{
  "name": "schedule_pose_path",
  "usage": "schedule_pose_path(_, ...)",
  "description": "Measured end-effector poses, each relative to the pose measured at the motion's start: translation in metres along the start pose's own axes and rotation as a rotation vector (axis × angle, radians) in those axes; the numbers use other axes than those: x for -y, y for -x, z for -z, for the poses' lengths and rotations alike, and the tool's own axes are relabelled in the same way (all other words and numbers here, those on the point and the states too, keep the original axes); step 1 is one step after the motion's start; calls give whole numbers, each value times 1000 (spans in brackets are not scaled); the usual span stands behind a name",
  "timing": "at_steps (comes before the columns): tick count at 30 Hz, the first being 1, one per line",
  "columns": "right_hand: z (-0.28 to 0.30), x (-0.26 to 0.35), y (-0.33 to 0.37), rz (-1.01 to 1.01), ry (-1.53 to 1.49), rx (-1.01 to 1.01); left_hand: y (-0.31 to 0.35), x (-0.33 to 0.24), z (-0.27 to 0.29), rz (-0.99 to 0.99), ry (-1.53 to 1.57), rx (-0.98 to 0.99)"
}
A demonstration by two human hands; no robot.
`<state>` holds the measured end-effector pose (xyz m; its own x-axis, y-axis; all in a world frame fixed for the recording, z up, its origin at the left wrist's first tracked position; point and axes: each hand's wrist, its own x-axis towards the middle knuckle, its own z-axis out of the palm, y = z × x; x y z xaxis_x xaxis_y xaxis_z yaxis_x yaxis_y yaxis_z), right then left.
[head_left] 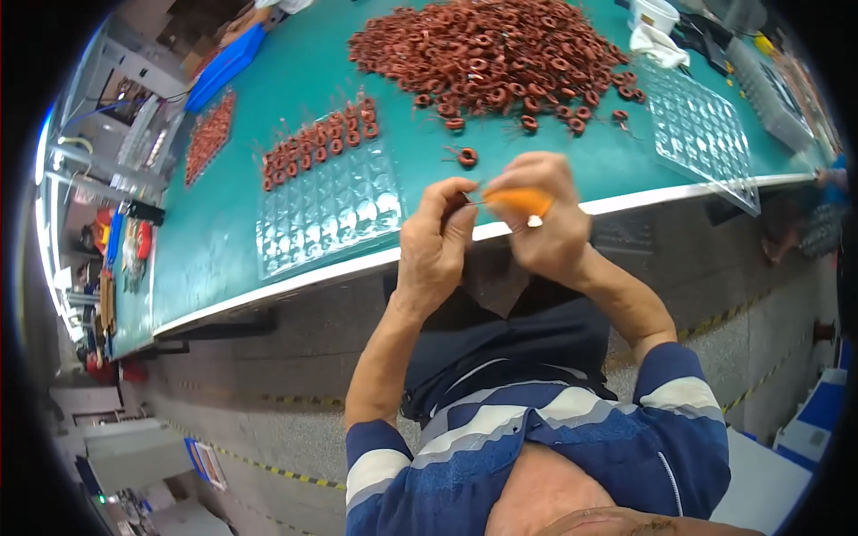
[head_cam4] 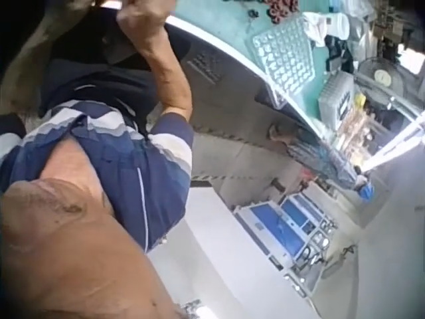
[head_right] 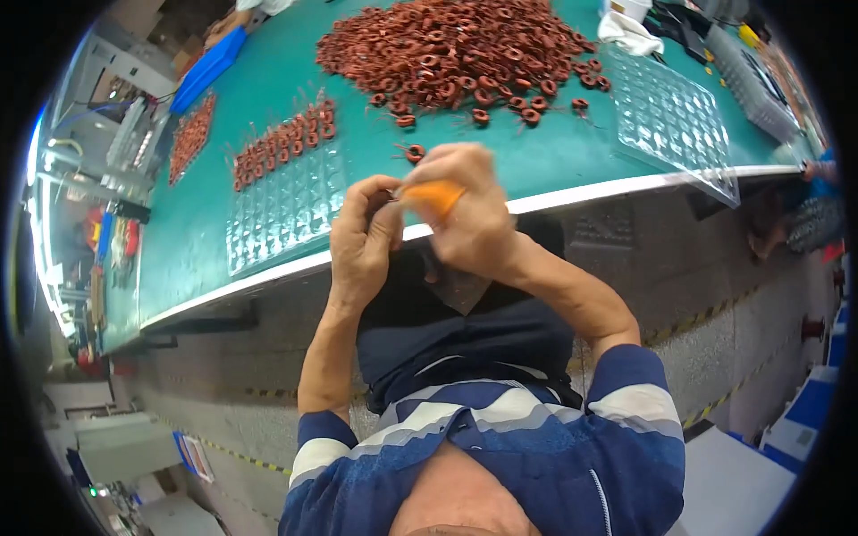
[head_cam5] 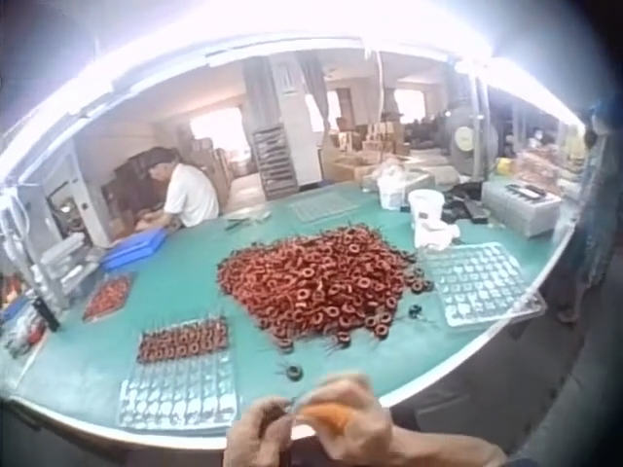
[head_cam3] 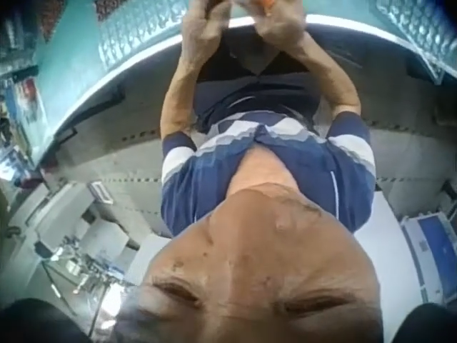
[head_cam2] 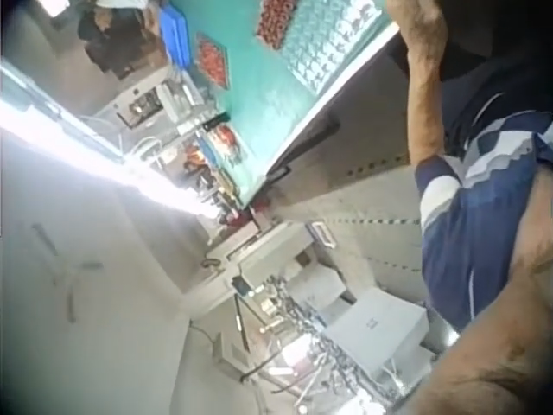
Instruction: Inspecting and arranging small wire-wound coils into a plastic tray on a workbench.
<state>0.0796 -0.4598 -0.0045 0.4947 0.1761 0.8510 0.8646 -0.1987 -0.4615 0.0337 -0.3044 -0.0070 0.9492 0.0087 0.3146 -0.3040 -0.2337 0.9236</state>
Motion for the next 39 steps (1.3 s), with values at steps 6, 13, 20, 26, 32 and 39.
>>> schedule_pose_path(6,-7,-6,-6,-15,-102,-54,-6,-11,9,108,334,65)
schedule_pose_path(13,-26,-25,2,-751,-820,-4,-5,0,-5,26,191,-68)
schedule_pose_path(20,-46,-32,26,-790,-838,6,0,-5,7,31,229,-78)
schedule_pose_path(26,-50,-39,40,-706,-683,43,7,-8,7,-30,277,8)
schedule_pose_path(32,-37,-15,27,-605,-427,-58,12,-6,10,-197,70,-119)
schedule_pose_path(39,-27,3,16,-709,-503,15,28,-1,31,176,424,64)
